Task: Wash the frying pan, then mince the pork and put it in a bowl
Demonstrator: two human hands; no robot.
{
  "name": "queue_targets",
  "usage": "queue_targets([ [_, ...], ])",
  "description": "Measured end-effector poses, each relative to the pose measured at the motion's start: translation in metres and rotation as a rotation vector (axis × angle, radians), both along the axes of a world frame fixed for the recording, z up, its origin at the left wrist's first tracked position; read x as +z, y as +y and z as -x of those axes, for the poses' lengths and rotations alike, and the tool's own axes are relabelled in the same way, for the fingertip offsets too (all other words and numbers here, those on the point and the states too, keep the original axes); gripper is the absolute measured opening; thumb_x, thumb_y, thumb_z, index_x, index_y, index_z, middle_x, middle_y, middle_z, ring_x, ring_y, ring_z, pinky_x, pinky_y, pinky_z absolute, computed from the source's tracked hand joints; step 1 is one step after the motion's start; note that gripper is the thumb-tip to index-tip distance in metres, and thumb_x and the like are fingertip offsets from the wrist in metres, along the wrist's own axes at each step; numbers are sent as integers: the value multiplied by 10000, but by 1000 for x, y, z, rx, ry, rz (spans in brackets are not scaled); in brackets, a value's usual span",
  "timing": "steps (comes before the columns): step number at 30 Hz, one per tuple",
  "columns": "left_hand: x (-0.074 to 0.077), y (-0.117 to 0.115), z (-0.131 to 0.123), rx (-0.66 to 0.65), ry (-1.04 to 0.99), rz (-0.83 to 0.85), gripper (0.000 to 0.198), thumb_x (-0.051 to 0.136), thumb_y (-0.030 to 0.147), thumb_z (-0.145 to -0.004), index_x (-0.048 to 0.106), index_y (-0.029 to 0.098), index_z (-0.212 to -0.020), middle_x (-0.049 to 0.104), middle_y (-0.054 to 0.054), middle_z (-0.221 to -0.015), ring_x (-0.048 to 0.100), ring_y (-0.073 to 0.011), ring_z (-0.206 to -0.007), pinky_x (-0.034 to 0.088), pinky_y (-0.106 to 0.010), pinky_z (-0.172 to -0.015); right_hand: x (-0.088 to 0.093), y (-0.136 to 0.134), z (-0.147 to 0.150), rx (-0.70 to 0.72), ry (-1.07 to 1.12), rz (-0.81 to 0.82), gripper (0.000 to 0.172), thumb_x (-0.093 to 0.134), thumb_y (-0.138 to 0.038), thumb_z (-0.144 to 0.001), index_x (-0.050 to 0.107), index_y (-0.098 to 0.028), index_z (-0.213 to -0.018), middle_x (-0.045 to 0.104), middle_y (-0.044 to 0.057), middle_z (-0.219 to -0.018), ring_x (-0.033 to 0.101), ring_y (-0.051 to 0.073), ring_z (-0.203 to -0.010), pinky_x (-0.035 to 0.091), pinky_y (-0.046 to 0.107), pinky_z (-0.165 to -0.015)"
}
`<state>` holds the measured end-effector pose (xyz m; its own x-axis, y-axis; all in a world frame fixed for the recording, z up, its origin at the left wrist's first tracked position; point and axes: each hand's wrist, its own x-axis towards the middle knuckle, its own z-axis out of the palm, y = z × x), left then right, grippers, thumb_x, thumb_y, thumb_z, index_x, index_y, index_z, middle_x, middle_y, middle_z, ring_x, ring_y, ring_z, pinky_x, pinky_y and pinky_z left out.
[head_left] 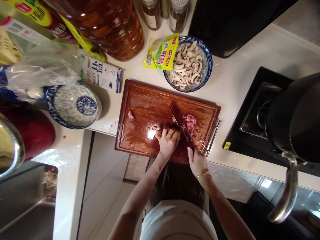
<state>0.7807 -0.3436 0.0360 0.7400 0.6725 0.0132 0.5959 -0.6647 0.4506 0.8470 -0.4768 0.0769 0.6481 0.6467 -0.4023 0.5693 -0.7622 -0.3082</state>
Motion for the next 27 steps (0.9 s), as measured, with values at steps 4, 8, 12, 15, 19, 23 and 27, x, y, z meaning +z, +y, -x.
queue_targets([
  [4,2,-1,0,-6,7,-10,153,539,275,-871,688,298,-894,715,-8,-905,551,-220,-883,206,-438,-875,-3,14,-1,-13,-31,49,627,133,-490,-956,631,-109,-962,641,94,-601,590,214,-538,427,333,-614],
  [8,0,-3,3,14,-21,-51,181,550,300,-872,674,326,-1000,716,1,-989,563,-216,-877,204,-433,-856,3,5,-4,-63,17,-7,658,90,-511,-949,625,-130,-914,657,101,-645,592,204,-540,393,300,-525],
  [12,-2,-3,7,53,-68,-28,266,571,318,-862,631,342,-1120,722,2,-965,585,-218,-898,204,-425,-868,16,-22,0,-160,133,-45,598,142,-516,-949,604,-161,-817,623,62,-571,583,191,-483,349,277,-447],
  [15,-2,-3,10,57,-81,-1,261,567,328,-863,633,330,-1116,720,-7,-974,586,-223,-945,205,-428,-899,24,-31,4,-200,167,-56,558,165,-500,-952,588,-176,-788,596,38,-533,574,180,-462,345,266,-438],
  [19,-2,-6,12,40,-53,13,178,543,303,-872,667,301,-1000,715,-17,-994,572,-232,-990,212,-448,-916,22,-23,7,-164,154,-69,523,187,-469,-959,598,-169,-839,638,57,-608,601,181,-511,370,264,-468],
  [23,-2,-8,9,21,-28,-38,163,524,284,-875,671,285,-945,711,-30,-1010,561,-236,-984,228,-459,-905,9,-10,13,-104,71,-23,526,190,-455,-961,614,-155,-883,652,84,-659,593,190,-538,381,281,-500],
  [27,-1,-8,3,55,-25,-64,140,529,271,-873,668,270,-854,721,-16,-986,572,-230,-918,226,-451,-866,4,-18,26,-106,5,5,535,187,-457,-958,618,-141,-923,661,116,-732,600,206,-593,392,292,-523],
])
